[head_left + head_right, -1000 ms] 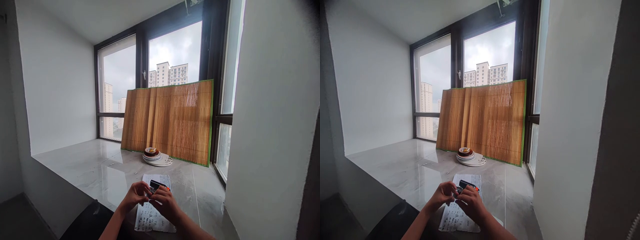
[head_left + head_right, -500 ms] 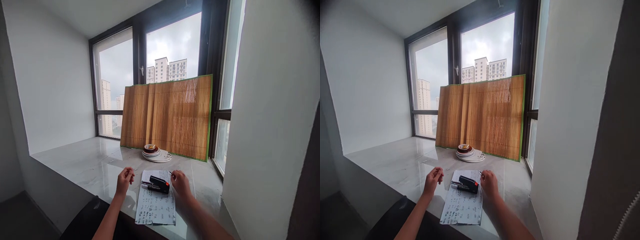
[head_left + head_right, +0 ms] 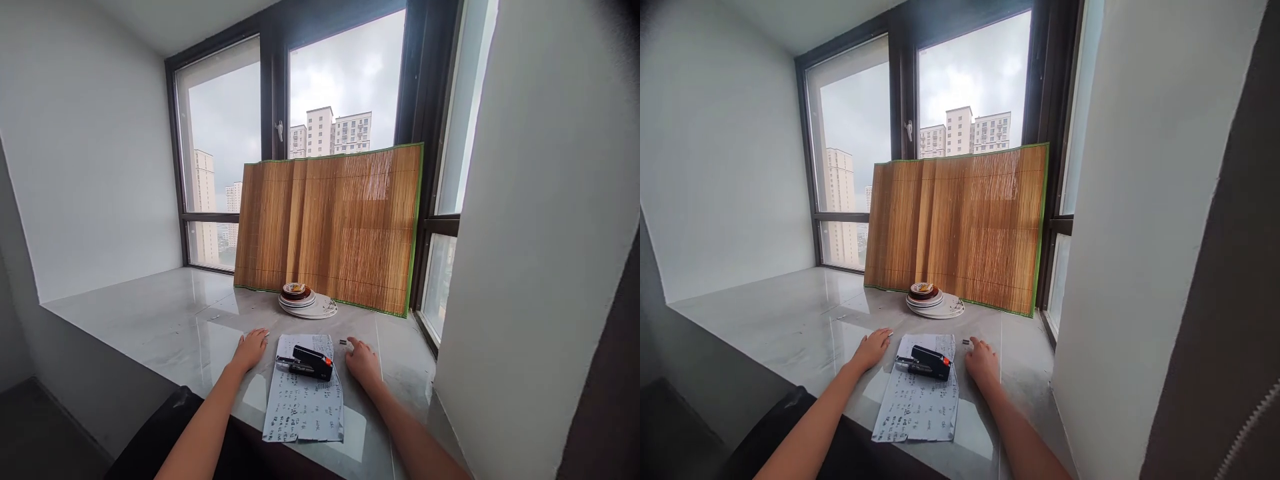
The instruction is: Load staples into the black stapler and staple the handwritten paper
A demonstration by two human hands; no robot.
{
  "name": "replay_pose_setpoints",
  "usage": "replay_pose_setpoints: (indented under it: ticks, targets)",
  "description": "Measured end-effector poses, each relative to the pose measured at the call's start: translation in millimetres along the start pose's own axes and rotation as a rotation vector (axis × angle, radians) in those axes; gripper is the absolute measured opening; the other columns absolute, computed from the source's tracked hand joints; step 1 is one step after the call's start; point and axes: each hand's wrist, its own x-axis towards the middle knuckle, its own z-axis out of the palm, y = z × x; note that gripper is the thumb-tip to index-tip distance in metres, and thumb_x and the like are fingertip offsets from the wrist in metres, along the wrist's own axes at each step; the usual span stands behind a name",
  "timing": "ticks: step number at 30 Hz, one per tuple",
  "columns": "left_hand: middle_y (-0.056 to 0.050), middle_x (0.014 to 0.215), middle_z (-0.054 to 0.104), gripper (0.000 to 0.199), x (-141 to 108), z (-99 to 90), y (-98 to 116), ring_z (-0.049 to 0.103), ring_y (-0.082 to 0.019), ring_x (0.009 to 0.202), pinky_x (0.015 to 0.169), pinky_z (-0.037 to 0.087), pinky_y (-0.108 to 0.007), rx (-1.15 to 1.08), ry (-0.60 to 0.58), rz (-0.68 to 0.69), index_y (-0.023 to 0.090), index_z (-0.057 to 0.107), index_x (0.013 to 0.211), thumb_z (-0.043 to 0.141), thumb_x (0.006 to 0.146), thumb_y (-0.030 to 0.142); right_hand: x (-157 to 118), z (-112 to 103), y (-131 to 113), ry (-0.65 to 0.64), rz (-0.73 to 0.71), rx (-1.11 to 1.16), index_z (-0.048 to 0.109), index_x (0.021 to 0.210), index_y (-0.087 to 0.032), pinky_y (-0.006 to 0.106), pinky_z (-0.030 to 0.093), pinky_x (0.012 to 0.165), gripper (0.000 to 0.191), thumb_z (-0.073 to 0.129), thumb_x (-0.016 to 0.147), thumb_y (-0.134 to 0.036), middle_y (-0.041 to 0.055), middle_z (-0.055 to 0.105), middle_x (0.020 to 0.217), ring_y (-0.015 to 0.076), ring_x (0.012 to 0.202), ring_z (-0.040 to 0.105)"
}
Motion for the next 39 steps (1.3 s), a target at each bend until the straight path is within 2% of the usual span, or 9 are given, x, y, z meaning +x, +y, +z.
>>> replay_pose_setpoints:
  ticks: [4,9,13,17,24,26,30,34,39]
  targets:
    - [-0.013,0.133,0.069,0.034,-13,-3.1,3,0.061,-0.027,0.124,0.106,0.042,-0.042,0.004,0.026,0.038,0.020,0.072,0.119,0.044,0.100,0.021,0,4,-5,0.099,-0.021,0.142,0.073,0.110,-0.017,0.033,0.046,0.084,0.037,0.047,0.085,-0.009,0.0120,0.075,0.105,0.0257,0.101,0.069]
    - [-0.010,0.113,0.073,0.017,-23,-6.7,12,0.066,-0.024,0.106,0.091,0.045,-0.033,-0.019,0.067,0.042,0.018,0.070,0.102,0.055,0.094,0.019,-5,11,-27,0.160,-0.230,0.320,0.074,0.089,-0.019,0.029,0.045,0.080,0.027,0.050,0.082,-0.010,0.0061,0.069,0.085,0.0200,0.082,0.065]
    - [-0.006,0.097,0.074,0.010,-29,-2.5,18,0.068,-0.020,0.093,0.083,0.046,-0.028,-0.162,0.121,0.025,0.020,0.066,0.093,0.057,0.091,0.015,-11,13,-40,0.134,-0.314,0.403,0.075,0.091,-0.019,0.028,0.043,0.076,0.029,0.048,0.082,-0.013,0.0037,0.066,0.079,0.0184,0.076,0.062]
    - [-0.004,0.085,0.073,0.008,-36,1.6,22,0.069,-0.021,0.085,0.078,0.047,-0.029,-0.254,0.167,0.037,0.021,0.062,0.082,0.056,0.085,0.016,-12,14,-43,0.099,-0.268,0.447,0.074,0.095,-0.018,0.028,0.042,0.072,0.031,0.047,0.079,-0.014,0.0016,0.064,0.071,0.0172,0.069,0.060]
    - [-0.007,0.098,0.079,0.013,-40,-8.3,32,0.073,-0.023,0.091,0.081,0.056,-0.033,-0.671,0.330,0.015,0.024,0.049,0.073,0.057,0.080,0.033,-13,14,-44,0.057,-0.224,0.477,0.074,0.092,-0.019,0.029,0.042,0.068,0.031,0.046,0.080,-0.017,0.0009,0.064,0.066,0.0175,0.065,0.060]
    - [-0.006,0.089,0.077,0.019,-44,-11.4,37,0.073,-0.022,0.083,0.079,0.057,-0.032,-0.770,0.319,0.033,0.024,0.046,0.072,0.057,0.080,0.037,-13,13,-44,0.045,-0.211,0.466,0.074,0.090,-0.019,0.029,0.043,0.068,0.030,0.046,0.079,-0.017,0.0007,0.063,0.065,0.0176,0.065,0.060]
    - [0.001,0.068,0.063,0.022,-51,-12.8,46,0.068,-0.018,0.065,0.066,0.053,-0.029,-0.844,0.257,0.067,0.023,0.047,0.075,0.059,0.081,0.040,-13,8,-48,0.045,-0.209,0.538,0.073,0.089,-0.019,0.030,0.045,0.069,0.027,0.047,0.088,-0.028,0.0036,0.067,0.072,0.0190,0.068,0.061]
    - [0.001,0.072,0.064,0.022,-53,-9.6,51,0.066,-0.018,0.071,0.068,0.052,-0.028,-0.852,0.155,0.134,0.021,0.061,0.094,0.060,0.084,0.041,-18,3,-53,-0.015,-0.356,0.642,0.073,0.098,-0.018,0.032,0.049,0.078,0.040,0.046,0.099,-0.048,0.0066,0.068,0.091,0.0202,0.082,0.063]
    - [-0.002,0.077,0.067,0.035,-51,-5.6,51,0.065,-0.019,0.074,0.072,0.052,-0.029,-0.856,0.101,0.173,0.017,0.070,0.101,0.059,0.089,0.048,-28,4,-57,-0.170,-0.551,0.534,0.067,0.123,-0.023,0.036,0.048,0.096,0.035,0.062,0.096,-0.046,0.0078,0.064,0.113,0.0230,0.106,0.060]
